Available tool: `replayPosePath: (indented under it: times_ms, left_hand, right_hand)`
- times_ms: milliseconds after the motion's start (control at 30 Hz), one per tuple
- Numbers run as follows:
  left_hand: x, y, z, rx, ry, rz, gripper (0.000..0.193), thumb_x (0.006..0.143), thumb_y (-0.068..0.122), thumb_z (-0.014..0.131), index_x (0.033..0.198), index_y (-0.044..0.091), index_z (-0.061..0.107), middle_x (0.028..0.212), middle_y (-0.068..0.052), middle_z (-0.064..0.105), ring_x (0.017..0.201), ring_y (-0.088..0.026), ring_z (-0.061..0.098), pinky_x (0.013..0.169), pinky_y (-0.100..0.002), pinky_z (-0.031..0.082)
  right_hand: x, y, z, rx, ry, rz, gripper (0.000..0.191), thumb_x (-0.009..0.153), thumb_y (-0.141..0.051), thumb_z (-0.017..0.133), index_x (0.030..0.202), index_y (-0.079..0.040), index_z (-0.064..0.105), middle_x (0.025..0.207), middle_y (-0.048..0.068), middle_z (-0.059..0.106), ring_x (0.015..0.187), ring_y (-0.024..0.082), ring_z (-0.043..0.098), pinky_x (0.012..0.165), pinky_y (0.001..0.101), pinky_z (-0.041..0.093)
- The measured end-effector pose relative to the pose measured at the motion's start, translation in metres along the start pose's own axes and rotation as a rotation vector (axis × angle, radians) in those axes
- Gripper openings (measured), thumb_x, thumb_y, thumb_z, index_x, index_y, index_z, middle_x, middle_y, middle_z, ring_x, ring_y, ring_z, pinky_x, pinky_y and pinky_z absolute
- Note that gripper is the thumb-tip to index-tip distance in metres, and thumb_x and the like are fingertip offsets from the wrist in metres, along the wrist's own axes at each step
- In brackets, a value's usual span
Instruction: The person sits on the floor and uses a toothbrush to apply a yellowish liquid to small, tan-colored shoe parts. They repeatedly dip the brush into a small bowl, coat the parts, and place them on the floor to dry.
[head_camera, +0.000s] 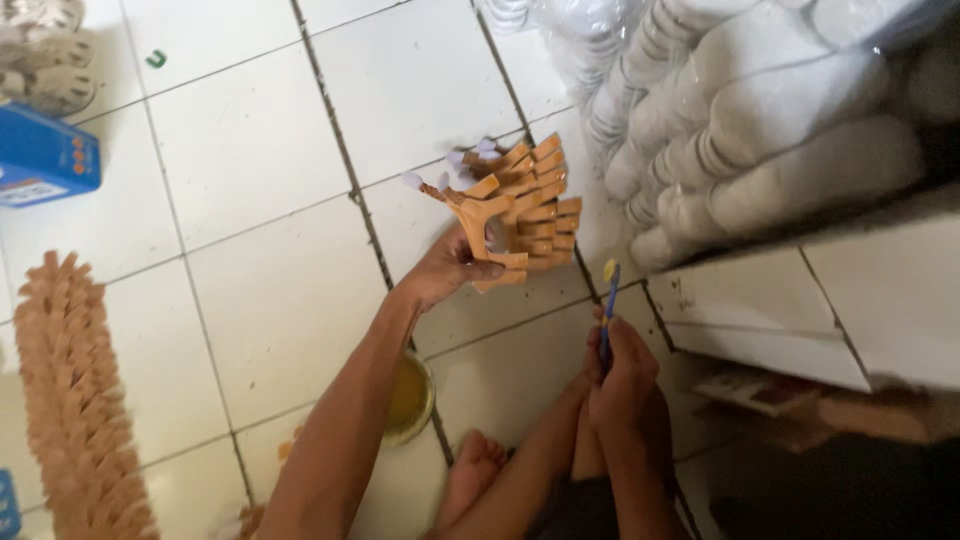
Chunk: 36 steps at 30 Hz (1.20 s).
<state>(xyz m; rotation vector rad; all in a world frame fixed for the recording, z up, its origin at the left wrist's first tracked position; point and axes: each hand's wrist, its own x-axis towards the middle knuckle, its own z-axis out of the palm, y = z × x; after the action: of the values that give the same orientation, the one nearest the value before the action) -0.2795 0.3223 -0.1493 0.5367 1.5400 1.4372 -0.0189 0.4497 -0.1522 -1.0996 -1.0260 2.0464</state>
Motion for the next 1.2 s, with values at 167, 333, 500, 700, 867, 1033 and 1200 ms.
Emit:
replayPosePath:
  times_ms: [167, 333, 500, 700, 867, 1033, 1200]
  left_hand:
    - [0.047, -0.009, -0.010, 0.055, 0.020, -0.081, 0.046, 0.080, 0.000, 0.081, 0.114, 0.015, 0.055, 0.107, -0.001, 0.065, 0.106, -0.016, 0.063, 0.091, -0.033, 0.053]
    - [0.064, -0.010, -0.016, 0.076, 0.002, -0.123, 0.043, 0.080, 0.002, 0.081, 0.113, 0.013, 0.055, 0.106, -0.004, 0.069, 0.100, -0.018, 0.065, 0.082, -0.034, 0.055]
    - [0.063, 0.002, -0.015, 0.200, 0.042, -0.201, 0.048, 0.081, 0.009, 0.081, 0.122, 0.009, 0.056, 0.102, -0.007, 0.070, 0.090, -0.018, 0.065, 0.073, -0.033, 0.055]
    - [0.059, -0.003, -0.009, 0.298, 0.352, -0.194, 0.041, 0.092, 0.031, 0.073, 0.121, 0.003, 0.063, 0.094, -0.008, 0.071, 0.077, -0.017, 0.066, 0.064, -0.029, 0.056]
    - [0.062, -0.026, -0.010, 0.371, 0.465, -0.168, 0.031, 0.097, 0.026, 0.068, 0.105, -0.003, 0.068, 0.080, -0.009, 0.068, 0.065, -0.018, 0.060, 0.059, -0.029, 0.048]
    - [0.070, -0.036, -0.018, -0.004, 0.333, -0.196, 0.023, 0.100, 0.023, 0.066, 0.101, 0.000, 0.069, 0.075, -0.001, 0.057, 0.064, -0.012, 0.052, 0.060, -0.029, 0.049]
    - [0.074, -0.032, -0.018, -0.031, 0.304, -0.198, 0.022, 0.101, 0.024, 0.060, 0.103, 0.003, 0.069, 0.077, 0.001, 0.058, 0.068, -0.010, 0.052, 0.062, -0.027, 0.049]
  right_hand:
    - [0.004, -0.012, 0.010, -0.044, 0.016, 0.115, 0.037, 0.107, -0.022, 0.048, 0.116, 0.008, 0.066, 0.077, 0.008, 0.058, 0.051, 0.010, 0.041, 0.047, 0.0263, 0.032]
    - [0.005, -0.019, 0.015, -0.019, 0.059, 0.191, 0.037, 0.106, -0.022, 0.046, 0.116, 0.007, 0.066, 0.076, 0.007, 0.058, 0.054, 0.011, 0.044, 0.048, 0.0262, 0.034]
    - [0.006, -0.018, 0.016, -0.038, 0.064, 0.167, 0.036, 0.106, -0.021, 0.047, 0.116, 0.008, 0.067, 0.076, 0.007, 0.058, 0.053, 0.012, 0.043, 0.047, 0.0266, 0.032]
    - [0.003, -0.019, 0.017, -0.057, 0.060, 0.176, 0.035, 0.106, -0.022, 0.048, 0.115, 0.007, 0.067, 0.076, 0.007, 0.058, 0.054, 0.012, 0.042, 0.047, 0.0265, 0.032]
    - [0.003, -0.022, 0.019, -0.083, 0.069, 0.225, 0.036, 0.105, -0.023, 0.048, 0.116, 0.005, 0.067, 0.076, 0.006, 0.057, 0.054, 0.012, 0.043, 0.048, 0.0270, 0.032]
    - [0.004, -0.018, 0.019, -0.093, 0.014, 0.166, 0.035, 0.105, -0.021, 0.050, 0.115, 0.008, 0.068, 0.076, 0.008, 0.059, 0.053, 0.012, 0.043, 0.048, 0.0272, 0.033]
    - [0.006, -0.014, 0.017, -0.112, 0.026, 0.176, 0.035, 0.104, -0.022, 0.051, 0.115, 0.007, 0.069, 0.075, 0.007, 0.060, 0.052, 0.011, 0.044, 0.047, 0.0258, 0.033]
